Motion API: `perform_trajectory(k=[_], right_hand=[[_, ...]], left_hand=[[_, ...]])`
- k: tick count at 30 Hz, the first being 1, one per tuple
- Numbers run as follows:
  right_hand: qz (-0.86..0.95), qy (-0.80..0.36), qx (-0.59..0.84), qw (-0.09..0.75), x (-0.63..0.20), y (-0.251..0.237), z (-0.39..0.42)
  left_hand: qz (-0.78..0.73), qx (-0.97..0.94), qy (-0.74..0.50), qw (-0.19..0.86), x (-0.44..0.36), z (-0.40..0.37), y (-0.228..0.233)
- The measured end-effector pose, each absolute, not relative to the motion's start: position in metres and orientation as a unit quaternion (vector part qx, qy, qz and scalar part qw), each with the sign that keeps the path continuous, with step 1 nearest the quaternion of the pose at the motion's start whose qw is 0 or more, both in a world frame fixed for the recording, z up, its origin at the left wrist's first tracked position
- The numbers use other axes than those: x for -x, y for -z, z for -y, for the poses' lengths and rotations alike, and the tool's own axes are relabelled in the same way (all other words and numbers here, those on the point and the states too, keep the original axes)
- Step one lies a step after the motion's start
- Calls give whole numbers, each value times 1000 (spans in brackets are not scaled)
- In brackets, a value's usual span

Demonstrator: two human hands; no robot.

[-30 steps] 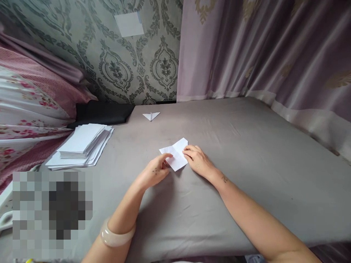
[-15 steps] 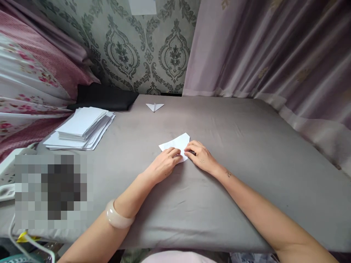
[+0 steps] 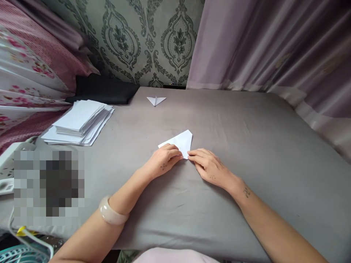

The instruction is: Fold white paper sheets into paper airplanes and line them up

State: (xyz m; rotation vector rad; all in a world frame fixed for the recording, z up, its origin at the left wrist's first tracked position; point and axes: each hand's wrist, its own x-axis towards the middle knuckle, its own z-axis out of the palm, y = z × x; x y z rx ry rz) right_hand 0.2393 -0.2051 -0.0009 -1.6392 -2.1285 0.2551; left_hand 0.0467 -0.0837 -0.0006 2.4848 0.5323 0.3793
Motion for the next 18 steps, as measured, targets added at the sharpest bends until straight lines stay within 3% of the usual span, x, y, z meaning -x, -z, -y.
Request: perform_trajectory(k=[8,18], right_hand=[[761,-102,597,233,-241,3,204],[755,-108,598,248,-242,4,204]], left_hand=[[-287,-881,-131,352,-47,80,-3],[-392,-861,-134,294,-57,80,-1]])
